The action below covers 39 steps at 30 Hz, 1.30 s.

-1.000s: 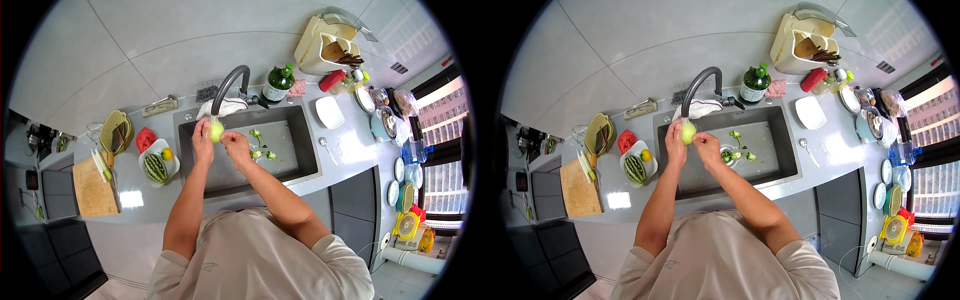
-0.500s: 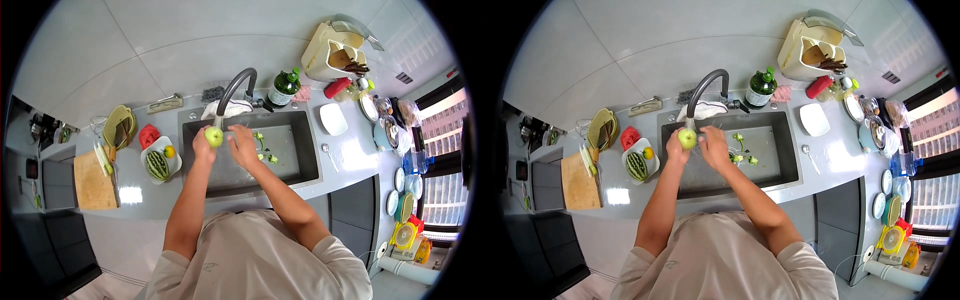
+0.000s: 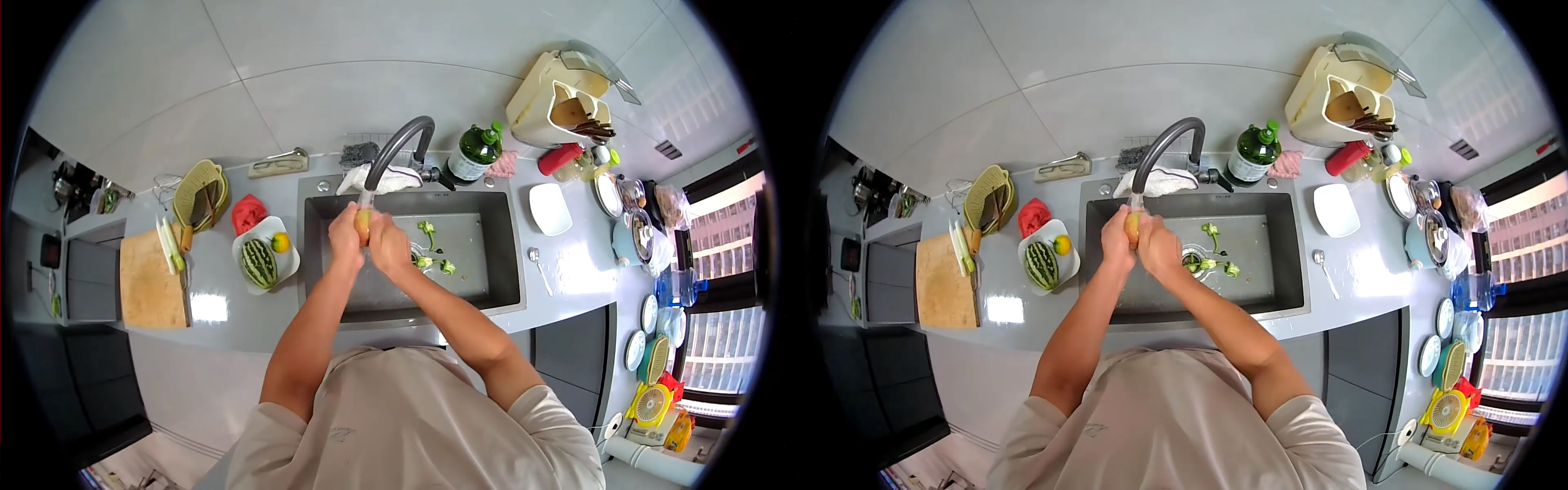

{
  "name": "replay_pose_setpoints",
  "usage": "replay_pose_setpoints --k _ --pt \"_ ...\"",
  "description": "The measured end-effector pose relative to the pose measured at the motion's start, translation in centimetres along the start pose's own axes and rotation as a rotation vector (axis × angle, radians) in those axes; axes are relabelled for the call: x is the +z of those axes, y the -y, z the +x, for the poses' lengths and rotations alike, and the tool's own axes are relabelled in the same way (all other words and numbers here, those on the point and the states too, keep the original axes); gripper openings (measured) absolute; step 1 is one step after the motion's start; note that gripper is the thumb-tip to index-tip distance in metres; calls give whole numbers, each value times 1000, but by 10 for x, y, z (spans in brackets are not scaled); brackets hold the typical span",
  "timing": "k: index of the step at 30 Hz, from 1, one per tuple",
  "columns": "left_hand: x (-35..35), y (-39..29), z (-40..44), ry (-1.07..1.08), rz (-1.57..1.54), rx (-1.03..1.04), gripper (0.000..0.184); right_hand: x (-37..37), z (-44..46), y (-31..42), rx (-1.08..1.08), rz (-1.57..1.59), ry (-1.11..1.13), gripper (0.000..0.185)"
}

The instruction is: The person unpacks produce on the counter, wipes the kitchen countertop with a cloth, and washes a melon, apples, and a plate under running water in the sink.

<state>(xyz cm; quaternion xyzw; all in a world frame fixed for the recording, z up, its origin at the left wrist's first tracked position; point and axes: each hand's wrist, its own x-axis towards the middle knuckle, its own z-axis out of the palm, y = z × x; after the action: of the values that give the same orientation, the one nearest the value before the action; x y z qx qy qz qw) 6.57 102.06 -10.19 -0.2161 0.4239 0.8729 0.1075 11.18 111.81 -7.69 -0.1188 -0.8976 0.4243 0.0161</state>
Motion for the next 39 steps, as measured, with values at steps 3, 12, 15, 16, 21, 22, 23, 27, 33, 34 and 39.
replay_pose_setpoints --k 3,12,15,16,21,22,23,27,33,34,39 --pt "-12 2 13 53 -92 -245 28 -5 -5 -9 -223 -57 -88 68" --pt "-1 -7 -21 212 390 268 25 -2 21 -13 367 401 323 63" --pt "-7 4 0 80 108 122 24 -7 -4 9 50 85 43 61" --pt "-5 0 -3 74 35 83 24 -10 -9 12 8 59 35 60" --pt "-7 -6 -21 206 290 368 24 -1 24 -12 19 63 -28 59" --pt "-17 -7 -17 247 353 305 25 -1 29 -12 243 233 147 58" --pt "-24 -5 -13 291 415 241 26 -1 31 -13 467 402 320 58" --pt "-20 -2 1 140 275 189 30 10 6 -13 143 203 166 64" --pt "-17 10 -9 175 259 264 33 3 12 -13 54 -130 5 77" --pt "-19 9 -8 173 379 330 32 0 23 -13 168 -26 99 78" --pt "-11 2 23 149 157 160 33 2 28 6 160 -48 18 77"
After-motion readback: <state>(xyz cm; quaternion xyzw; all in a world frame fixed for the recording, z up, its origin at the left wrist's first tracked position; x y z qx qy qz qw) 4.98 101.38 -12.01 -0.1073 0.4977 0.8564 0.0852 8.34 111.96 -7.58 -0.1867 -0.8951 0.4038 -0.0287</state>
